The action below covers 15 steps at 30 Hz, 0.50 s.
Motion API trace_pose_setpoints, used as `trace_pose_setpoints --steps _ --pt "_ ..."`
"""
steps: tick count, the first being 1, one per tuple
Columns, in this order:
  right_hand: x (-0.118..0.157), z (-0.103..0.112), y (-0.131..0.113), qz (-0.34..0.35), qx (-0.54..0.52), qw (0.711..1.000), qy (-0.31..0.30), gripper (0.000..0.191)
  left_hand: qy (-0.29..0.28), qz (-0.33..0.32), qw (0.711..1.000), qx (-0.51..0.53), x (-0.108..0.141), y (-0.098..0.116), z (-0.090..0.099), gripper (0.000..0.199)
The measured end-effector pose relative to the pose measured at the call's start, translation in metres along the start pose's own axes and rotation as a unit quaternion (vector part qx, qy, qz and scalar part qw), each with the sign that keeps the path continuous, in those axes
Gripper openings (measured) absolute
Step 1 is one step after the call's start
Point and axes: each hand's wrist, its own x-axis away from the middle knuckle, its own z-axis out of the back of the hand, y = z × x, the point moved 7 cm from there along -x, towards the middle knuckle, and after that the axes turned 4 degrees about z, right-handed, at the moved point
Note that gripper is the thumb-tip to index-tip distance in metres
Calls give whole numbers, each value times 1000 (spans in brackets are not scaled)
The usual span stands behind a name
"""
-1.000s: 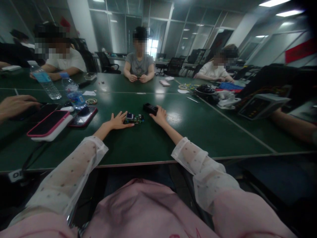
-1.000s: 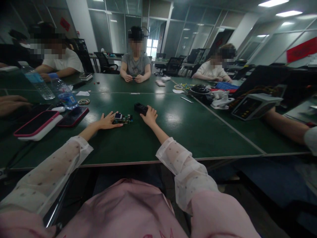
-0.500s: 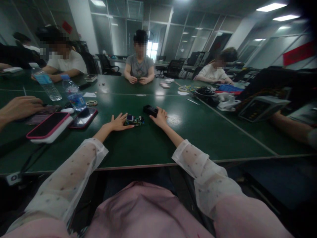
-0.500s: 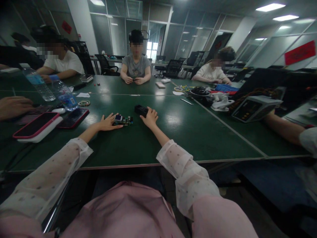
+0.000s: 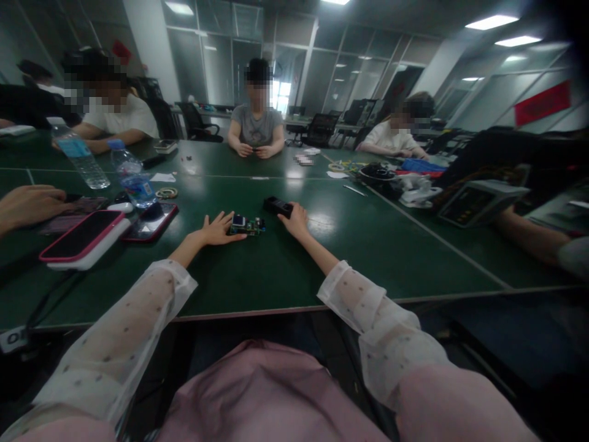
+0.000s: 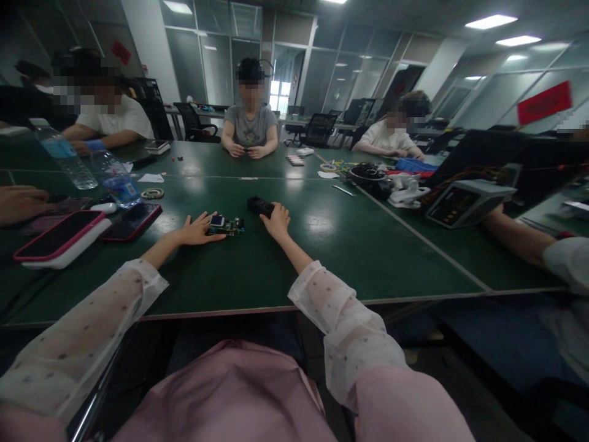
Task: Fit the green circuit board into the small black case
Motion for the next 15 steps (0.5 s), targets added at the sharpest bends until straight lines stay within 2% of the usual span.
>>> trace_pose_setpoints --steps 5,8,11,15 --pt "-7 4 0 32 -65 996 49 49 9 2 1000 -5 0 0 0 98" --pt "-8 9 -14 77 -163 982 61 51 11 3 1000 1 0 -1 -1 98" --pt "-1 10 -40 144 -272 951 16 56 12 -1 1000 4 -1 -3 -2 98" --pt "14 8 -66 195 -322 924 -59 61 4 -1 1000 -3 -4 -6 -5 96"
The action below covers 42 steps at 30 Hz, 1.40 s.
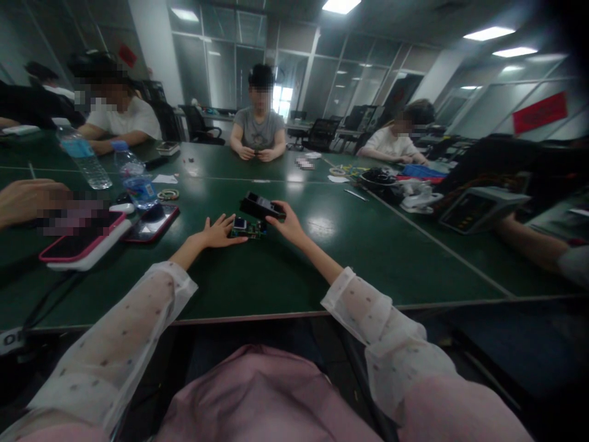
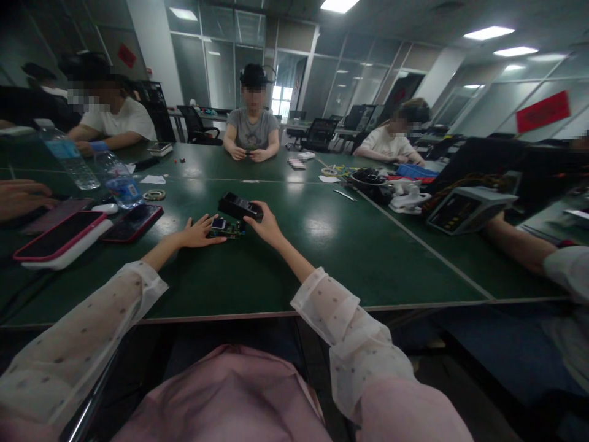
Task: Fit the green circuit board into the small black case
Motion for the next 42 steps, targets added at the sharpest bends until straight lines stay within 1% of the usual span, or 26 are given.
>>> trace_pose_setpoints --steps 4,10,13,17,22,34,42 --pt "5 -11 -9 5 -8 998 -54 60 -1 3 1000 2 -1 0 -1 95" --pt "9 -15 -18 4 13 995 -103 55 1 0 1000 8 2 3 3 95" --pt "12 -21 -20 28 48 989 -140 53 -6 5 1000 9 3 3 3 97" --pt "17 -31 -15 61 118 974 -186 54 -11 3 1000 5 2 2 2 97" --pt "18 -33 -12 72 122 971 -192 56 -6 1 1000 3 2 2 3 97" --pt "18 -32 -13 64 98 974 -191 54 -13 -5 1000 7 5 2 4 98" --pt "18 -32 -14 55 79 978 -187 53 13 -8 1000 17 6 2 8 96"
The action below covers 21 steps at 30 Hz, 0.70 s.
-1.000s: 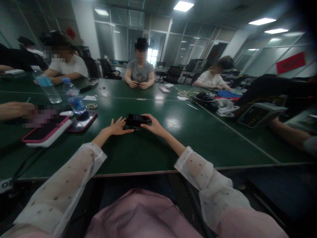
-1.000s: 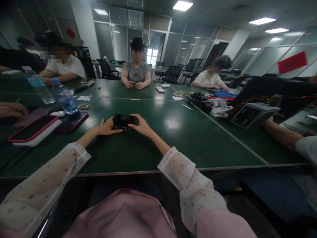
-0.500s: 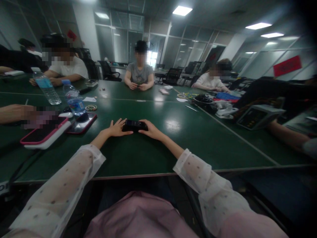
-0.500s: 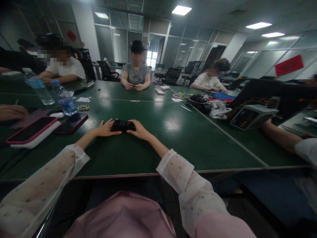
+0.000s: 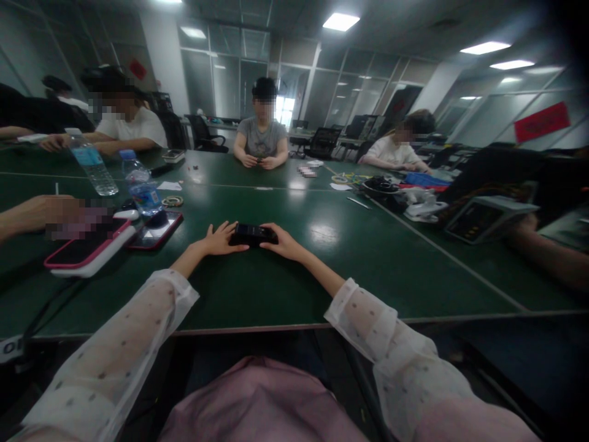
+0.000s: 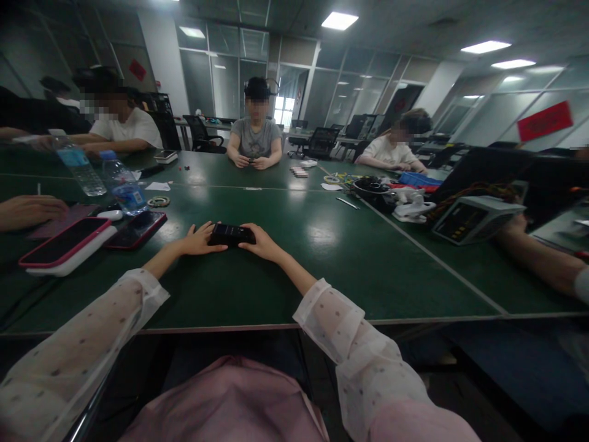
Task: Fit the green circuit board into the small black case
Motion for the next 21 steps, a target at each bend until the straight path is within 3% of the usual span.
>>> trace_pose_setpoints --steps 21 --pt "1 1 3 -24 -20 1000 2 57 48 9 995 85 -2 -18 12 87"
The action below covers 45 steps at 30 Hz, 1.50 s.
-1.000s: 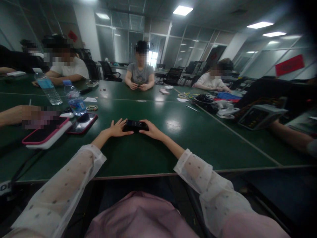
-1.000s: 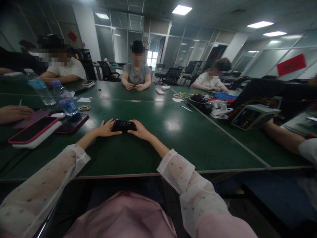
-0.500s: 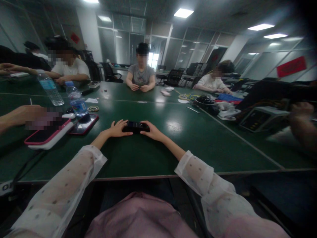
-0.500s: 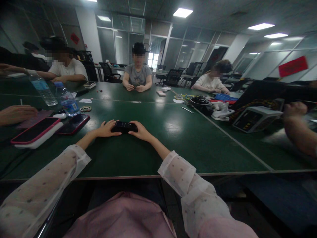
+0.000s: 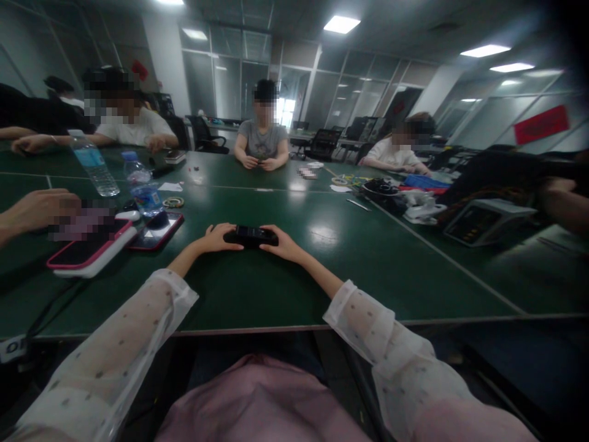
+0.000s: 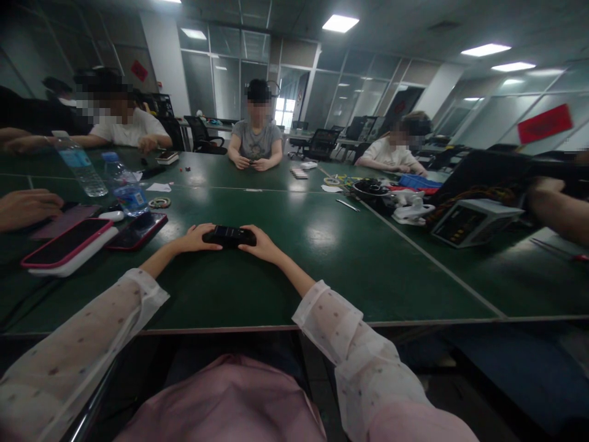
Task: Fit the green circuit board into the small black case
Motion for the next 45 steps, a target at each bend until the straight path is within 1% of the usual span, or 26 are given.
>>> trace_pose_setpoints --steps 4,6,9,11,12,14,15,17,20,21,23,25,27,29,32,35,38,40,45 --pt "0 0 3 -14 -23 1000 -1 58 14 -1 1000 0 -1 -1 1 86" --pt "0 2 4 -30 -52 998 2 61 15 -24 999 21 0 2 3 88" --pt "2 6 16 -97 -139 985 27 66 -1 -65 991 118 6 10 9 87" --pt "3 11 28 -146 -221 962 71 60 -7 -77 976 204 8 11 14 77" --pt "4 14 34 -160 -266 945 100 55 -5 -80 965 250 9 10 16 72" --pt "5 18 44 -180 -351 906 155 46 26 -65 937 341 7 3 18 66" --pt "6 19 49 -190 -386 886 174 43 52 -49 921 382 6 -3 19 66" --pt "6 19 53 -196 -435 858 190 43 86 -25 894 438 3 -11 17 60" --pt "7 22 51 -179 -477 839 192 51 126 -7 852 508 2 -17 15 44" --pt "7 23 50 -176 -487 833 195 53 136 -5 835 533 2 -18 15 45" --pt "9 25 50 -180 -502 823 197 56 153 2 797 584 5 -19 17 58" --pt "10 25 51 -189 -511 816 192 58 158 12 762 627 6 -20 19 67" --pt "11 25 52 -196 -515 814 183 60 147 21 740 656 6 -21 18 69" --pt "12 24 52 -203 -514 815 174 62 134 29 728 671 4 -22 16 67" --pt "13 24 51 -211 -506 822 153 65 129 40 712 689 2 -28 14 66" --pt "15 25 48 -219 -501 827 128 66 117 39 702 702 0 -32 14 64" --pt "17 24 46 -222 -500 833 86 66 96 46 698 708 1 -35 12 64" --pt "17 22 43 -216 -507 833 52 66 65 50 702 707 3 -33 9 65" --pt "19 12 42 -221 -529 819 -24 67 -66 44 720 689 11 -19 -1 65"
